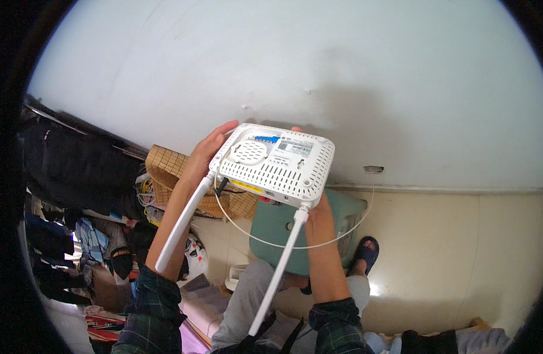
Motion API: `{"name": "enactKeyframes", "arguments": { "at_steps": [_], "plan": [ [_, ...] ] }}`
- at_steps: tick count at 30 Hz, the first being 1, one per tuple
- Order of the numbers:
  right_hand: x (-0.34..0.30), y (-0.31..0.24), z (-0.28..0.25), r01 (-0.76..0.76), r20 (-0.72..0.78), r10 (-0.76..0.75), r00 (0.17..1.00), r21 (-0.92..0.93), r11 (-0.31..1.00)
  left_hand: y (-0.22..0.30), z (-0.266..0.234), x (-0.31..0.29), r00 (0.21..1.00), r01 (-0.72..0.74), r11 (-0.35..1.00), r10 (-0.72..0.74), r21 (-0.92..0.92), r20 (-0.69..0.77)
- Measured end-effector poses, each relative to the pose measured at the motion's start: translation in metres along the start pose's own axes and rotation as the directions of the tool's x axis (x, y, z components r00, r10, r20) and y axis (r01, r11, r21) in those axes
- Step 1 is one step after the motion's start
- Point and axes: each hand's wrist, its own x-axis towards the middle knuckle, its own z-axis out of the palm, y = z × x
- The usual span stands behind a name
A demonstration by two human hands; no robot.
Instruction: The person applies adhesive to the ceiling and mounts a white wireless router. They then place a small fan on a stool next to the router.
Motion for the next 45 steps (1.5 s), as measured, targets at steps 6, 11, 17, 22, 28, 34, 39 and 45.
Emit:
{"name": "enactKeyframes", "arguments": {
  "at_steps": [6, 11, 17, 22, 28, 34, 39, 45],
  "plan": [
    [0.000, 0.008, 0.043, -0.096, 0.133, 0.084, 0.988, 0.083, 0.992, -0.015, -0.041, -0.007, 0.975, -0.161, 0.961, 0.190, 0.225, -0.114],
    [-0.008, 0.010, 0.083, 0.003, 0.263, 0.031, 0.964, -0.130, 0.991, 0.063, 0.005, 0.002, 0.775, -0.630, 0.349, 0.338, 0.693, 0.534],
    [-0.009, 0.020, 0.072, -0.016, 0.271, 0.056, 0.961, -0.146, 0.989, 0.040, 0.059, 0.008, 0.693, -0.721, 0.035, 0.033, 0.692, 0.720],
    [0.006, 0.028, 0.055, -0.082, 0.176, 0.103, 0.979, -0.126, 0.989, 0.033, 0.060, 0.009, 0.731, -0.682, 0.000, -0.028, 0.731, 0.682],
    [0.007, 0.031, 0.057, -0.077, 0.189, 0.091, 0.978, -0.077, 0.994, 0.036, 0.064, 0.008, 0.749, -0.662, -0.048, 0.002, 0.748, 0.663],
    [-0.005, 0.020, 0.075, -0.039, 0.249, 0.067, 0.966, -0.113, 0.993, 0.048, 0.057, 0.007, 0.804, -0.595, 0.245, 0.181, 0.766, 0.567],
    [-0.001, 0.018, 0.084, 0.036, 0.329, 0.006, 0.944, -0.120, 0.992, 0.059, 0.010, 0.010, 0.924, -0.374, 0.481, 0.261, 0.793, 0.278],
    [0.000, 0.016, 0.038, 0.029, 0.211, -0.001, 0.977, -0.131, 0.991, 0.040, 0.020, 0.001, 0.849, -0.528, 0.322, 0.183, 0.786, 0.496]
  ]
}}
